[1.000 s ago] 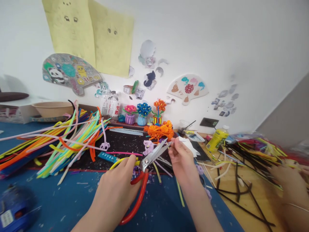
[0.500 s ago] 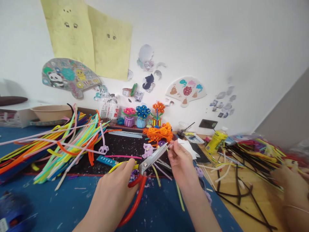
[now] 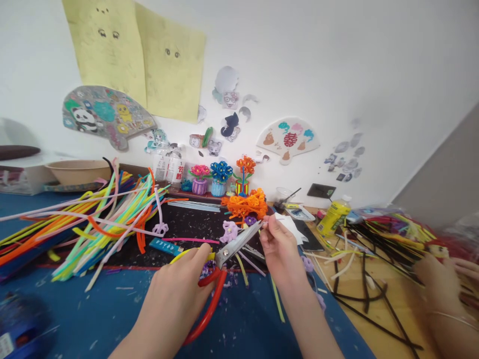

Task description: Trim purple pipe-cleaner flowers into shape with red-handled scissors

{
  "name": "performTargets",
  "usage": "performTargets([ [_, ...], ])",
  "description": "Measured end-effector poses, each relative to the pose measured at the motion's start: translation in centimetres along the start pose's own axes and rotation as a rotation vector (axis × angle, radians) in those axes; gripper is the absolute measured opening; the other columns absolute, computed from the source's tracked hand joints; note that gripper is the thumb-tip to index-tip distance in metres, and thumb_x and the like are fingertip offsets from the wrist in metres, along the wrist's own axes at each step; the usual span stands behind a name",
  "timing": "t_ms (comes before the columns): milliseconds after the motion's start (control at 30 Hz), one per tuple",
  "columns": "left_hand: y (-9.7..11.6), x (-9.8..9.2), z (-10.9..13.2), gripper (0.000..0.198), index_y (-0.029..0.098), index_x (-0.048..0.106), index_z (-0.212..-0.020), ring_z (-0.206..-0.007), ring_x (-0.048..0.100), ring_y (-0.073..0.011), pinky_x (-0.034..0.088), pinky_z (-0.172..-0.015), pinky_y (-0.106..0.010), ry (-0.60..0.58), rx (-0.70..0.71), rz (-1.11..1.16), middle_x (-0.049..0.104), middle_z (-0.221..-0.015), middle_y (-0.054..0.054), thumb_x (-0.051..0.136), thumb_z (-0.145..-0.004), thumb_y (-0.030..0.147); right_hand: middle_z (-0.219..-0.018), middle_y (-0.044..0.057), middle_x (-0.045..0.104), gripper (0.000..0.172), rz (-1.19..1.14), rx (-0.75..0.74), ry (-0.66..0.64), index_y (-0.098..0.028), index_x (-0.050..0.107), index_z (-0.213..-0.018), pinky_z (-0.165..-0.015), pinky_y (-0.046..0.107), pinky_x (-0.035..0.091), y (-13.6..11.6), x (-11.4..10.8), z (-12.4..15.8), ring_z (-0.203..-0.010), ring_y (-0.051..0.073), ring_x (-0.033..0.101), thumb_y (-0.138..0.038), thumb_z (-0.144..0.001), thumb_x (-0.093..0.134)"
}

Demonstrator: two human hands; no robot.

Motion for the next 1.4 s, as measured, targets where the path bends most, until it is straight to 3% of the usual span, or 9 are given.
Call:
performTargets([
  [300,0.0,0.1,0.1,0.009,0.026,0.052,-0.09,-0.085,0.068,-0.0249,0.041,-0.06,-0.026,-0.021,-0.007,0.019,0.07,-0.092,-0.001,0.049,-0.083,0.03,-0.066,-0.002,0.058,0.028,-0.005,-0.037,0.016,-0.015,0.07,-0.067,-0.045,0.018,0.035,-0.4,0.2,0.3,-0.051,0.005,0.042,-0.038,-0.057,0.084],
  [433,-0.2,-0.2,0.1,0.011,0.024,0.05,-0.088,-0.081,0.067,-0.0251,0.038,-0.058,-0.026,0.046,-0.02,0.027,0.069,-0.09,-0.003,0.048,-0.083,0.035,-0.068,-0.002,0.058,0.028,-0.012,-0.02,0.018,-0.016,0.068,-0.066,-0.045,0.019,0.033,-0.3,0.2,0.1,-0.051,0.005,0.041,-0.037,-0.056,0.084],
  [533,-0.1,-0.5,0.0,0.017,0.024,0.046,-0.079,-0.068,0.064,-0.0224,0.033,-0.053,-0.025,0.101,-0.013,0.086,0.066,-0.075,-0.002,0.047,-0.082,0.041,-0.068,-0.002,0.058,0.028,-0.004,-0.021,0.024,-0.016,0.067,-0.066,-0.045,0.02,0.031,-0.3,0.0,0.0,-0.051,0.005,0.04,-0.037,-0.057,0.084],
  [667,0.5,0.2,-0.2,0.032,0.023,0.038,-0.063,-0.047,0.045,-0.0119,0.026,-0.047,-0.021,-0.039,0.034,0.402,0.049,-0.052,0.006,0.056,-0.073,0.047,-0.065,-0.001,0.057,0.029,0.103,-0.055,0.015,-0.016,0.065,-0.064,-0.044,0.022,0.026,-0.5,0.1,0.1,-0.049,0.006,0.037,-0.04,-0.059,0.082],
  [800,1.8,0.5,0.3,0.035,0.022,0.039,-0.058,-0.042,0.033,-0.0069,0.022,-0.042,-0.019,-0.228,0.096,0.859,0.042,-0.049,0.008,0.059,-0.068,0.048,-0.053,-0.002,0.052,0.03,0.244,-0.081,-0.024,-0.015,0.063,-0.06,-0.044,0.022,0.024,-0.2,0.3,0.4,-0.048,0.007,0.034,-0.04,-0.061,0.08],
  [933,1.5,-0.2,0.5,0.032,0.022,0.043,-0.066,-0.037,0.033,-0.0042,0.023,-0.038,-0.017,-0.192,-0.015,1.144,0.048,-0.053,0.008,0.059,-0.071,0.048,-0.052,-0.003,0.05,0.03,0.4,-0.035,-0.112,-0.014,0.067,-0.064,-0.046,0.021,0.026,0.6,1.0,0.7,-0.047,0.007,0.036,-0.043,-0.067,0.076],
  [1033,0.1,-0.5,0.0,0.03,0.021,0.044,-0.067,-0.036,0.034,-0.0035,0.027,-0.037,-0.016,-0.072,-0.081,1.114,0.049,-0.052,0.01,0.067,-0.069,0.04,-0.056,-0.001,0.055,0.033,0.479,-0.002,-0.222,-0.014,0.067,-0.061,-0.046,0.022,0.028,1.2,2.0,1.2,-0.046,0.007,0.038,-0.045,-0.07,0.073],
  [1167,-1.5,-0.5,-0.8,0.024,0.02,0.049,-0.072,-0.049,0.05,-0.008,0.036,-0.044,-0.017,0.065,-0.08,0.98,0.06,-0.06,0.005,0.067,-0.07,0.035,-0.054,-0.001,0.057,0.032,0.505,0.051,-0.37,-0.015,0.068,-0.061,-0.047,0.022,0.032,1.8,3.2,2.1,-0.045,0.007,0.042,-0.044,-0.072,0.072],
  [1400,-0.9,1.2,-0.7,0.024,0.02,0.048,-0.074,-0.045,0.049,-0.0066,0.036,-0.043,-0.017,-0.08,-0.051,1.063,0.063,-0.066,0.005,0.067,-0.071,0.035,-0.054,0.0,0.059,0.031,0.461,0.152,-0.469,-0.014,0.067,-0.063,-0.045,0.021,0.035,2.5,3.6,2.9,-0.043,0.007,0.045,-0.044,-0.072,0.073],
])
Point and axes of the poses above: each hand's wrist, its own z-axis away from the middle knuckle, its own x-axis out of the palm, y = z × x, the point moved 6 cm from there along -z, towards the middle knuckle
